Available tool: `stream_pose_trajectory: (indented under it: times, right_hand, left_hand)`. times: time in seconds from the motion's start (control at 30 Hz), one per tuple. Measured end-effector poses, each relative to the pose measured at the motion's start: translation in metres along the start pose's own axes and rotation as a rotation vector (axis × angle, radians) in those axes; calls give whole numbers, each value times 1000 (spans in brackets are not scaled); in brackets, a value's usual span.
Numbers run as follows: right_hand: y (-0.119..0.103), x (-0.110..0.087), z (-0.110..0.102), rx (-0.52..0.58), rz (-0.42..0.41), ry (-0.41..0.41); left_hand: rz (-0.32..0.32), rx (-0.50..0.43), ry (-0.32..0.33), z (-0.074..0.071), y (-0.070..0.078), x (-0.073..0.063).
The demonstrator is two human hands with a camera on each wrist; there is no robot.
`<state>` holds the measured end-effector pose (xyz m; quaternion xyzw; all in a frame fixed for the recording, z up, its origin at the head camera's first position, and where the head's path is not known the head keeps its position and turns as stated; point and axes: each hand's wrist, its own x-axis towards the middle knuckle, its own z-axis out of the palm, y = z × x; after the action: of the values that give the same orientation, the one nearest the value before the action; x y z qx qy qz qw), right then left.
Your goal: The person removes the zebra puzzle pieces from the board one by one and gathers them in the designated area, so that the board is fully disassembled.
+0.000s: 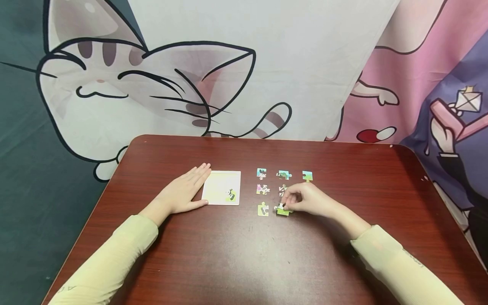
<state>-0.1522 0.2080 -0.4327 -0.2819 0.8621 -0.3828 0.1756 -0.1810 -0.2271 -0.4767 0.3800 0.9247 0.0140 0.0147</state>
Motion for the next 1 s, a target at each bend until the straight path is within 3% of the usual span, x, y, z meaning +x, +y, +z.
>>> stream_pose_trajectory:
  times: [0.27,0.63,1.0]
  right_hand:
    - [11,-8,1,-24,-19,-16]
    - [12,-9,9,-303,-81,83]
    - [13,-10,11,-297,-76,77]
  left_hand:
    - [2,11,2,-1,0,0]
    - [28,24,57,0,0,0]
    - [19,11,32,0,0,0]
